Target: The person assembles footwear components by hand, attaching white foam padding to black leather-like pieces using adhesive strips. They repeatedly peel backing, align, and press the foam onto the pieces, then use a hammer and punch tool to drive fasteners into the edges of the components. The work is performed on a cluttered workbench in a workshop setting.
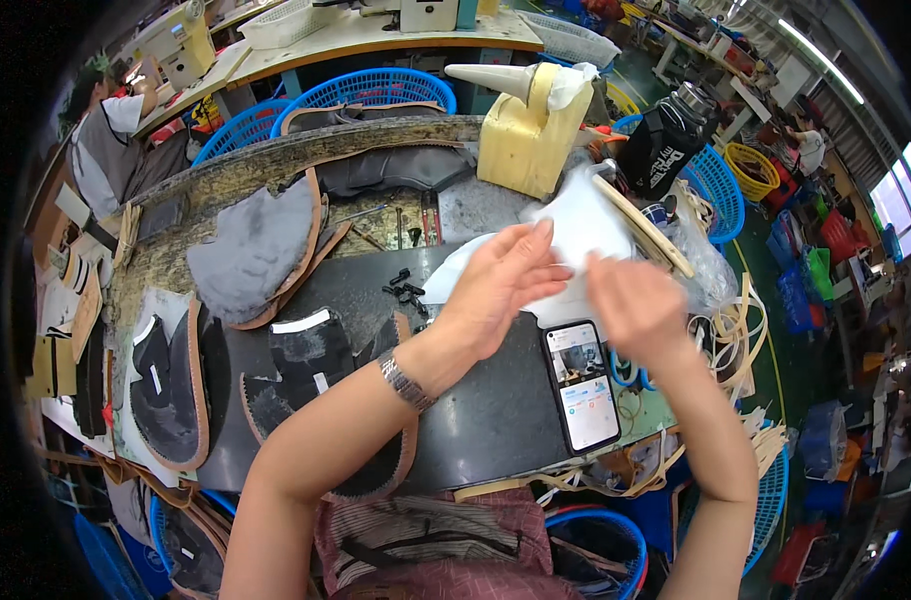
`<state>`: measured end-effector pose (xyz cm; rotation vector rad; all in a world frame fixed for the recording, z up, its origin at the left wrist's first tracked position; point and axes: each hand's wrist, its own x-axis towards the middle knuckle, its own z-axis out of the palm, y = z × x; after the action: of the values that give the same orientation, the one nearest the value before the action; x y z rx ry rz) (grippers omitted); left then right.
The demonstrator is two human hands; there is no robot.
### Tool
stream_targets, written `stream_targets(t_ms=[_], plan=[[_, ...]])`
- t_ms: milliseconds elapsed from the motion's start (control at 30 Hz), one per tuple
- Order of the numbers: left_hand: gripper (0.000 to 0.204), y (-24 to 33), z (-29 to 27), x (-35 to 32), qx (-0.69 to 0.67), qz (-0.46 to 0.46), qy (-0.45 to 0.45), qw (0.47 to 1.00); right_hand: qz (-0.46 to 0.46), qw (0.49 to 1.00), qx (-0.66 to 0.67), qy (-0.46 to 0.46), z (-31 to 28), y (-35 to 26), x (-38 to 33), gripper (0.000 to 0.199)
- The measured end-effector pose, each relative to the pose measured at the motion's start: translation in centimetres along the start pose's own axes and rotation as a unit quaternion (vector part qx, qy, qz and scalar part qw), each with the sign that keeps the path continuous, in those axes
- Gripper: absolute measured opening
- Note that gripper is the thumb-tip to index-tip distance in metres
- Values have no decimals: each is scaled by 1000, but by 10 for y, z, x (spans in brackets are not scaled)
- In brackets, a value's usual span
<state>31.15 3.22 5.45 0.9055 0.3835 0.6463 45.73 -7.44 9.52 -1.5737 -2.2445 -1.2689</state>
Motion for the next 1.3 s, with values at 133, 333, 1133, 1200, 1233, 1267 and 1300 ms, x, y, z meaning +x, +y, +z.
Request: stream_targets(t_ms=[133, 333, 1133, 1200, 1233, 1267, 1300], plan=[[16, 7, -18, -15, -24, 15, 69, 997, 67, 993, 78, 62, 12, -48, 19, 19], [17, 12, -53, -25, 52, 102, 121, 986, 349, 826, 432, 101, 39, -68, 32, 9], [17, -12, -84, 52, 382, 39, 176, 907, 143, 939, 258, -179, 76, -57, 17, 55], [16, -9, -83, 52, 441, 39, 190, 876, 173, 936, 278, -131, 90, -42, -6, 28], [16, -10, -79, 54, 523, 79, 194, 826, 201, 952, 230, 5, 100, -17, -22, 13], [16, -12, -88, 51, 609, 109, 208, 758, 452, 808, 377, 24, 100, 4, -24, 17], [16, -15, -91, 52, 616, 115, 207, 751, 501, 807, 313, -6, 94, 51, -38, 23]])
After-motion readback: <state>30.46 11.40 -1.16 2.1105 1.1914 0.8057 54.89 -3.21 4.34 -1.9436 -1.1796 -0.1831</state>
